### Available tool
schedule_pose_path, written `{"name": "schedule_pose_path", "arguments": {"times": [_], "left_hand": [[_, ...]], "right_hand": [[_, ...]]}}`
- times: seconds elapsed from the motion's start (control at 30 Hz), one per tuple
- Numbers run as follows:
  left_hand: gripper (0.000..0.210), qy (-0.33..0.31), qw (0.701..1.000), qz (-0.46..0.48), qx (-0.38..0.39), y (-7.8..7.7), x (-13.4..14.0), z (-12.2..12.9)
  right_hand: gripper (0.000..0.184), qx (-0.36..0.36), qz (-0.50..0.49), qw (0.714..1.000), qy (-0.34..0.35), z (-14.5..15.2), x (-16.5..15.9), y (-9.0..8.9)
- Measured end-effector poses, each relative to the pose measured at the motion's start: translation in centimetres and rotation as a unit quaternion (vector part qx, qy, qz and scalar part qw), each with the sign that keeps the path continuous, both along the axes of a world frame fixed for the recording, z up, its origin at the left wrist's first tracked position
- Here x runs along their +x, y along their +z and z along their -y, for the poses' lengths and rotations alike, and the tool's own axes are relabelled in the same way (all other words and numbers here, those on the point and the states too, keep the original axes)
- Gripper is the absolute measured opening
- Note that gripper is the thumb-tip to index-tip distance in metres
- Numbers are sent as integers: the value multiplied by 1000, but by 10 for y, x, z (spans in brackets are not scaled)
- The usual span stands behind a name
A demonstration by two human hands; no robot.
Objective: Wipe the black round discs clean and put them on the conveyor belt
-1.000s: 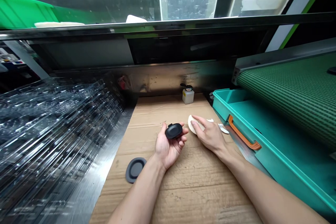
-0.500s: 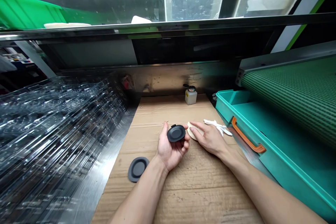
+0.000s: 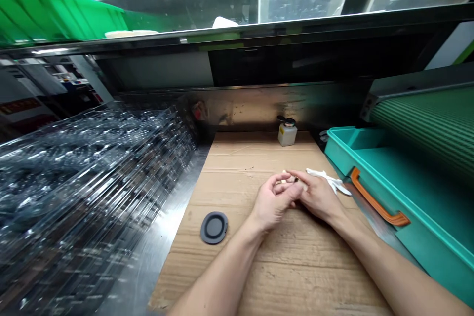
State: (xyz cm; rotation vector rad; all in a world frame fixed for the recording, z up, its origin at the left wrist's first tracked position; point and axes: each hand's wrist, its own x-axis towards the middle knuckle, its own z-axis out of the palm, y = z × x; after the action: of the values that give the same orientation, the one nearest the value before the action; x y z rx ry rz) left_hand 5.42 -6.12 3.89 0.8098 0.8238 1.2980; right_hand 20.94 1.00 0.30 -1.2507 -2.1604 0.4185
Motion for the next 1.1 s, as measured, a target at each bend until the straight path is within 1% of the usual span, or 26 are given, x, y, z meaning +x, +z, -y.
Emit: {"name": "schedule_pose_path", "arguments": {"times": [0.07,0.17,0.27,0.33,0.4,0.5,0.63,0.8,0.87,0.9,0.97,1.0,1.03,1.07,1.1], "left_hand": [[66,19,999,-29,14,-2,3,2],[77,73,991,-89,71,0,3,5],[78,144,968,-156,134,7,4,10],[78,167,957,-175,159,12,5,13],[80,171,953,-183,171,16,6,16],[83,176,956,-172,161,18,8,18],[84,176,962,-153,138,14,8,16],[84,171,955,-187,155,10,6,15],[79,160,953,-198,165,10,3,14],[69,148,954,-205,164,11,0,13],[29,123,950,-250,142,11,-9,9],[16,120,939,-296,127,9,-14,6],[24,131,918,-357,111,6,-20,3],[33,154,885,-427,100,3,-26,0],[35,184,843,-498,92,-1,-31,-3]], "right_hand": [[47,-5,0,1000,11,-2,1,-1],[49,-7,-13,999,29,-2,1,1],[48,-3,-23,999,27,-2,0,3],[48,-4,-25,999,25,-1,-1,4],[51,-15,-29,999,33,-1,-1,4],[55,-21,-38,998,41,0,-1,4],[49,-15,-45,998,40,0,-1,4],[43,-8,-51,998,43,0,-1,5],[43,-9,-42,998,40,0,-2,5],[42,-6,-37,999,34,1,-2,6],[36,8,-32,999,13,2,-4,6],[33,17,-32,999,2,3,-6,6],[32,24,-31,999,-7,3,-7,6],[31,29,-29,999,-14,4,-7,6],[31,31,-27,999,-17,4,-8,5]]}}
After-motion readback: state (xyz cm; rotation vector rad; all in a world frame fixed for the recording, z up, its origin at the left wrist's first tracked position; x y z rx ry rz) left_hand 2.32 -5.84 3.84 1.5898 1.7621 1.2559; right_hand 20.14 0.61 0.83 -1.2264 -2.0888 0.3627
